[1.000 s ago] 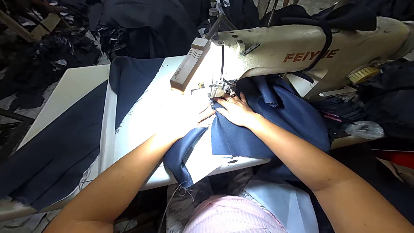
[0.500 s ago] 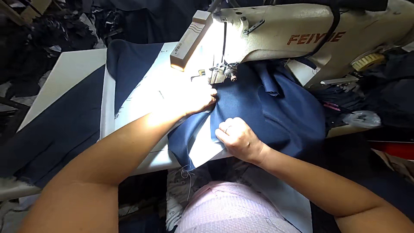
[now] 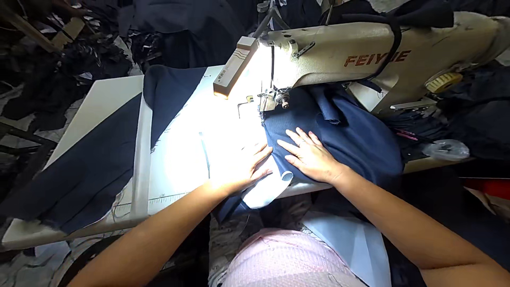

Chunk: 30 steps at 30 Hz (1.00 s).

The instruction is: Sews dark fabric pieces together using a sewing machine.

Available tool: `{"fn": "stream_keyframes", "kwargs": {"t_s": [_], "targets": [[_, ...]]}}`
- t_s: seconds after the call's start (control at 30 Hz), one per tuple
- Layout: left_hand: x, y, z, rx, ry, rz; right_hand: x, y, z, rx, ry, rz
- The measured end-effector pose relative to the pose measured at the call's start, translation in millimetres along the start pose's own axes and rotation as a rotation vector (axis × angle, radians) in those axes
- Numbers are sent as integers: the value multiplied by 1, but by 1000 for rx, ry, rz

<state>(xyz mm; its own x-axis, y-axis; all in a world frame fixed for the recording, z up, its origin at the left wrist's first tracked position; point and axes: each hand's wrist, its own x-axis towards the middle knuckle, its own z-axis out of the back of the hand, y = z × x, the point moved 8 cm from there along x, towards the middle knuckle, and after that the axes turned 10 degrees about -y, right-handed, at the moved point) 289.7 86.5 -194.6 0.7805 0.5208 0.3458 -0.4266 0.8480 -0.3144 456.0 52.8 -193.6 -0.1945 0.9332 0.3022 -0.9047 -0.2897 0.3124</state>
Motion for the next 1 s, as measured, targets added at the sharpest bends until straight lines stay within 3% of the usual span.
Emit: {"fn": "stream_keyframes", "kwargs": {"t_s": [0.07, 0.53, 0.7, 0.83, 0.9, 1.0], "targets": [[-2, 5, 0, -40, -44, -23, -1, 0, -4, -46, 31, 4], [22, 46, -1, -69, 93, -171, 28, -15, -7, -41, 88, -7], [37, 41, 13, -56, 351, -119, 21, 1, 2, 57, -50, 195], [67, 13, 26, 140, 442, -119, 21, 1, 0, 82, -55, 218], [74, -5, 24, 236, 393, -123, 21, 1, -1, 83, -72, 218], [60, -21, 12, 301, 69, -136, 18, 4, 1, 71, -110, 230]]}}
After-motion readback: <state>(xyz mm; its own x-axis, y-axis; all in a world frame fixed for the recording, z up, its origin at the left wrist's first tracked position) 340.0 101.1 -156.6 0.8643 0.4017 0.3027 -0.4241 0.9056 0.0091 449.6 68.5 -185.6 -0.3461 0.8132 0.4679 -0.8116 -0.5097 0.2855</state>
